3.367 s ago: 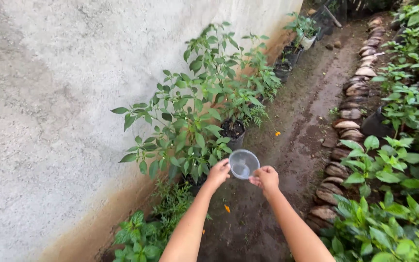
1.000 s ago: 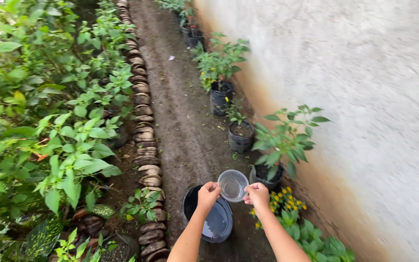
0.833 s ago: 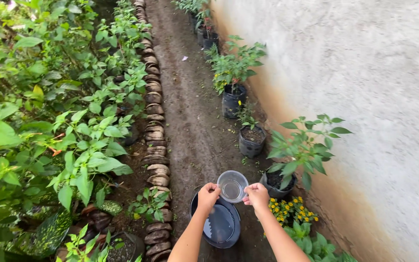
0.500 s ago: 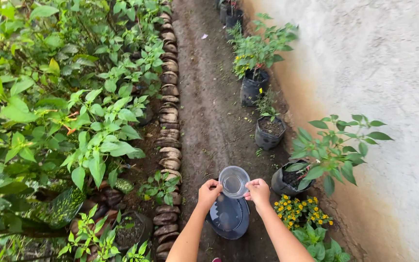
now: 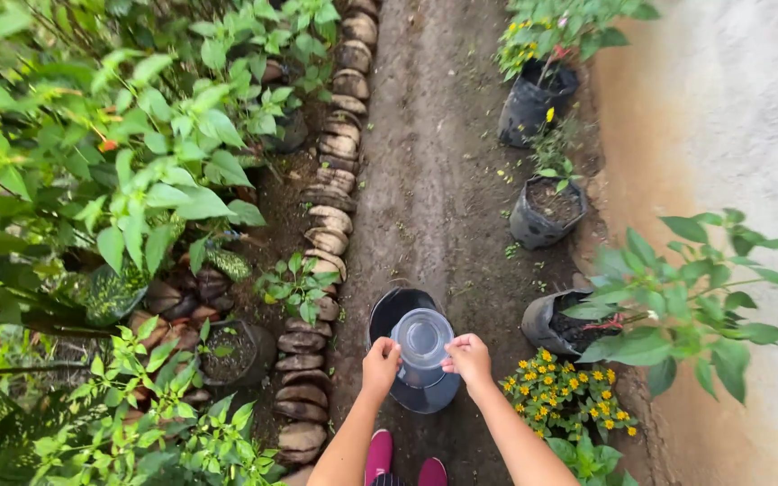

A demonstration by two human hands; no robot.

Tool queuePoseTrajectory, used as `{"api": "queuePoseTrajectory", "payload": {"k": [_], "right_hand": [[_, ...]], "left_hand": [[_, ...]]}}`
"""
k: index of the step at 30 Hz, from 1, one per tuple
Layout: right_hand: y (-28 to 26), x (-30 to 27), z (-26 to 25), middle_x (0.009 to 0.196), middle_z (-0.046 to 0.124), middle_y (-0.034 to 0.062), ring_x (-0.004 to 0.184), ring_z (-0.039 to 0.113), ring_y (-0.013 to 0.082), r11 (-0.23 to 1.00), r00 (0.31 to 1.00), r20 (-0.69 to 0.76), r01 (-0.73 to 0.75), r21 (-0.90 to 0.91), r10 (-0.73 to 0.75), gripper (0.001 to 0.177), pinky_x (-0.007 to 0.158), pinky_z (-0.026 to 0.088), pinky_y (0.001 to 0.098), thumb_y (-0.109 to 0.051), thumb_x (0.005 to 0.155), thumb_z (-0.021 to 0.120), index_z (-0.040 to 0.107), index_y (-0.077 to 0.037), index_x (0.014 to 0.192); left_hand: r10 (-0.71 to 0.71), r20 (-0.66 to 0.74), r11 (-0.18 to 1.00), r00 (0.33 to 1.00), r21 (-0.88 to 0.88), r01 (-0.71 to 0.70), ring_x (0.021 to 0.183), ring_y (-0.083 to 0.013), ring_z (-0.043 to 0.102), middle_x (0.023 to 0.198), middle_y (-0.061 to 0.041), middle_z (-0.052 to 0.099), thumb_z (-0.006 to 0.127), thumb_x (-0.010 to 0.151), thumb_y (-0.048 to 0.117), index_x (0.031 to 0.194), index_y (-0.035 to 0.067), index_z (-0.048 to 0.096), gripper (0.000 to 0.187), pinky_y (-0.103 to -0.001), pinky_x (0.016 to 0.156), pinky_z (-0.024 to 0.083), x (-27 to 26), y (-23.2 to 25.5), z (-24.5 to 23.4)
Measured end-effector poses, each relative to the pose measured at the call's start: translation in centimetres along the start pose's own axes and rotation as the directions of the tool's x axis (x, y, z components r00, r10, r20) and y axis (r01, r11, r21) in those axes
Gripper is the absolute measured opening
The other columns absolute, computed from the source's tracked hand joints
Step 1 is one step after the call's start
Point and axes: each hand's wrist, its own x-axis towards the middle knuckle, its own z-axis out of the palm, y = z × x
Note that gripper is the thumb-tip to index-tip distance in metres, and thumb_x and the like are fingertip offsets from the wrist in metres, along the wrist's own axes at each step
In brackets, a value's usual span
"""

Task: The person is watering multiple potted plants in a garden area using a small plastic cup to scoop water from a bucket and pour it onto the soil of each plant.

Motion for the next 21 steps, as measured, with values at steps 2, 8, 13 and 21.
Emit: {"api": "queuePoseTrajectory", "payload": {"k": [2, 8, 13, 21], "right_hand": [[2.9, 1.7, -0.2, 0.080, 0.069, 0.0143, 0.061, 0.072, 0.0236, 1.000, 1.000, 0.015, -0.015, -0.002, 0.015, 0.014, 0.052, 0.061, 0.0353, -0.004, 0.088, 0.071, 0.059, 0.000, 0.096], [14.3, 7.9, 0.5, 0.085, 0.068, 0.0169, 0.061, 0.071, 0.0281, 0.984, 0.985, -0.022, -0.168, 0.061, 0.170, 0.019, 0.052, 0.061, 0.0396, -0.003, 0.088, 0.070, 0.055, 0.000, 0.100], [25.2, 13.7, 0.9, 0.089, 0.068, 0.0166, 0.061, 0.071, 0.0308, 0.979, 0.987, -0.044, -0.146, 0.143, 0.154, 0.021, 0.051, 0.061, 0.0418, -0.003, 0.091, 0.062, 0.048, -0.004, 0.106], [35.8, 21.4, 1.6, 0.088, 0.063, 0.0164, 0.063, 0.073, 0.0297, 0.991, 0.992, -0.095, -0.078, 0.109, 0.088, 0.019, 0.052, 0.064, 0.0402, -0.002, 0.095, 0.062, 0.047, -0.005, 0.105]], "left_hand": [[-0.011, -0.022, 0.999, 1.000, -0.031, 0.011, 0.066, -0.0080, 0.064, 0.076, 0.000, 0.066, 0.068, 0.096, 0.017, 0.095, 0.006, 0.066, 0.011, -0.025, 0.059, 0.053, 1.1, -3.5, 0.4], [-0.322, 0.061, 0.941, 0.945, -0.085, 0.326, 0.075, -0.0107, 0.069, 0.090, -0.001, 0.067, 0.063, 0.095, 0.010, 0.108, 0.011, 0.061, 0.013, -0.028, 0.066, 0.056, 6.3, -15.5, 1.3], [-0.432, 0.130, 0.872, 0.893, -0.193, 0.450, 0.098, -0.0121, 0.062, 0.122, 0.003, 0.064, 0.056, 0.094, 0.013, 0.142, 0.022, 0.048, 0.050, -0.034, 0.084, 0.050, 9.6, -24.4, 3.0], [-0.436, 0.148, 0.851, 0.888, -0.254, 0.460, 0.127, -0.0165, 0.046, 0.160, -0.006, 0.042, 0.056, 0.094, 0.012, 0.165, 0.023, 0.017, 0.082, -0.036, 0.102, 0.036, 13.8, -35.2, 5.6]]}}
